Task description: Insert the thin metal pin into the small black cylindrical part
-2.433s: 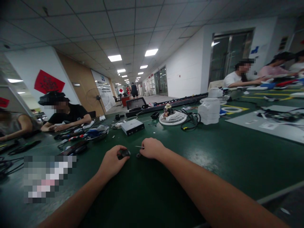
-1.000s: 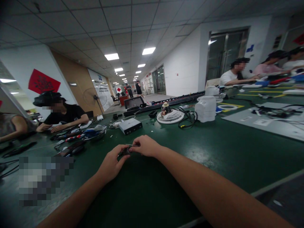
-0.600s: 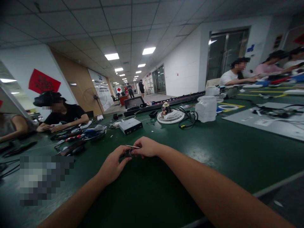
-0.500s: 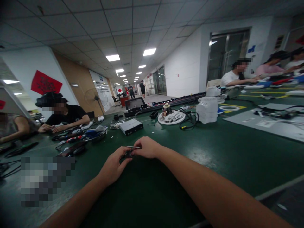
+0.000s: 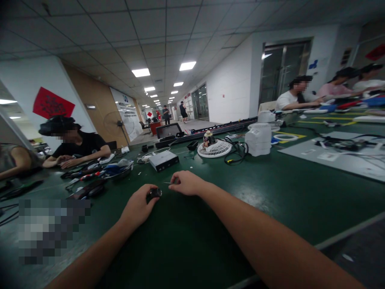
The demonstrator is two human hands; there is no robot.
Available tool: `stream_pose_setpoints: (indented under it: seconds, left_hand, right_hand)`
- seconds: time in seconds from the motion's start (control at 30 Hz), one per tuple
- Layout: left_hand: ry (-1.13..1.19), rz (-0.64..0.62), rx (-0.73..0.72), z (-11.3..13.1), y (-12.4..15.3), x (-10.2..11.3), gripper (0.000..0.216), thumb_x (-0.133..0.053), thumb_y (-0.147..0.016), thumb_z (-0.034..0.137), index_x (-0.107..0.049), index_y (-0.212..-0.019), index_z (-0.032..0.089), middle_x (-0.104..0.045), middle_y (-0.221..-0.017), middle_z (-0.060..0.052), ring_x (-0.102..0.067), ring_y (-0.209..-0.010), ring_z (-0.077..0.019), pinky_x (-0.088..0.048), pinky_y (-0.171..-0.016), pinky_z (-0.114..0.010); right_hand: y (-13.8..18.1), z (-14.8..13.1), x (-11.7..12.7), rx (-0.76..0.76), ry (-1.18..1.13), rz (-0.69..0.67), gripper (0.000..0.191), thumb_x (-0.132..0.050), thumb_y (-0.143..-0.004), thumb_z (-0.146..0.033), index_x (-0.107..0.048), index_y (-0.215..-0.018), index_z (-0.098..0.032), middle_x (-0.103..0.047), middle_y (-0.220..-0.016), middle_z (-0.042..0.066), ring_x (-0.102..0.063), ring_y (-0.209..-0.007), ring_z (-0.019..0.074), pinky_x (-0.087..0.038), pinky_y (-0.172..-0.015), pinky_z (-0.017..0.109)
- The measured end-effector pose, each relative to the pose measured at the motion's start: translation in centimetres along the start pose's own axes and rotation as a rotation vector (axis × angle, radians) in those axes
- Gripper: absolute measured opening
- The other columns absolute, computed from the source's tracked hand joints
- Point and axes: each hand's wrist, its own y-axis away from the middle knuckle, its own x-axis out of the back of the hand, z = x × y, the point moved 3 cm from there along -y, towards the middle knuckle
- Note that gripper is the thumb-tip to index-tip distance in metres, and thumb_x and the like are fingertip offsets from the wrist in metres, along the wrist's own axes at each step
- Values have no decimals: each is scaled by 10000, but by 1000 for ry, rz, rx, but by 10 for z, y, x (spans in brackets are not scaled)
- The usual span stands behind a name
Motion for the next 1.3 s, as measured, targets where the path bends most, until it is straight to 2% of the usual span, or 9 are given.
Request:
stream_pose_setpoints:
  seconds: [0.2, 0.43, 0.53, 0.6, 0.73, 0.93, 1.13, 1.23, 1.3]
  left_hand:
    - [-370, 0, 149, -27, -7, 13, 257, -532, -874, 276, -595, -1107, 188, -667, -1092, -89, -615, -1026, -244, -439, -908, -382]
    - [-525, 30, 350, -71, -6, 41, 311, -495, -851, 287, -604, -1111, 155, -675, -1051, -156, -622, -1005, -337, -439, -853, -456]
    - [-557, 57, 416, -88, -3, 52, 465, -491, -840, 410, -557, -1230, 166, -644, -1139, -181, -589, -1078, -371, -402, -914, -513]
    - [-601, 119, 478, -100, 0, 61, 631, -493, -800, 541, -498, -1322, 185, -574, -1265, -208, -518, -1172, -420, -294, -985, -622]
    - [-640, 152, 668, -122, 5, 71, 908, -476, -694, 733, -404, -1421, 194, -421, -1423, -254, -412, -1229, -541, -160, -941, -773]
    - [-615, 93, 701, -129, 5, 72, 995, -462, -684, 741, -346, -1454, 122, -406, -1424, -287, -472, -1171, -548, -71, -958, -790]
    - [-606, 104, 720, -125, 6, 74, 1030, -501, -669, 716, -299, -1471, 102, -358, -1452, -300, -441, -1203, -554, -97, -960, -792]
    - [-655, 154, 661, -125, 5, 72, 1004, -485, -696, 708, -293, -1474, 104, -277, -1518, -261, -344, -1291, -540, -78, -985, -786]
    - [-666, 136, 576, -126, 2, 66, 894, -419, -780, 658, -283, -1479, 117, -261, -1543, -213, -286, -1348, -496, -56, -1002, -781]
  right_hand:
    - [1, 10, 5, 6, 158, -27, 228, -622, -831, -361, -707, -952, -188, -722, -913, 64, -658, -788, 196, -465, -661, 281]
    - [2, 9, 2, 7, 135, -46, 224, -624, -824, -361, -724, -934, -193, -727, -915, 66, -661, -817, 207, -479, -705, 300]
    - [2, 11, 3, 21, 141, -50, 237, -610, -832, -371, -723, -946, -196, -722, -935, 68, -659, -838, 211, -482, -723, 312]
    - [2, 12, 3, 21, 132, -59, 246, -604, -835, -374, -721, -959, -197, -720, -948, 68, -658, -848, 212, -483, -724, 311]
    - [1, 15, 2, 32, 126, -50, 254, -602, -834, -392, -721, -956, -203, -716, -941, 63, -656, -841, 210, -486, -717, 311]
    - [1, 15, 1, 33, 141, -49, 251, -602, -831, -384, -726, -944, -197, -724, -914, 65, -661, -818, 205, -486, -716, 312]
    - [0, 14, 2, 37, 149, -42, 240, -607, -826, -379, -732, -937, -206, -731, -910, 59, -666, -821, 209, -489, -717, 308]
    - [0, 13, 1, 26, 125, -47, 231, -614, -826, -372, -733, -934, -207, -734, -897, 55, -667, -807, 205, -486, -703, 301]
    - [0, 12, 1, 17, 118, -50, 227, -621, -824, -371, -733, -930, -205, -735, -894, 55, -666, -803, 205, -485, -695, 300]
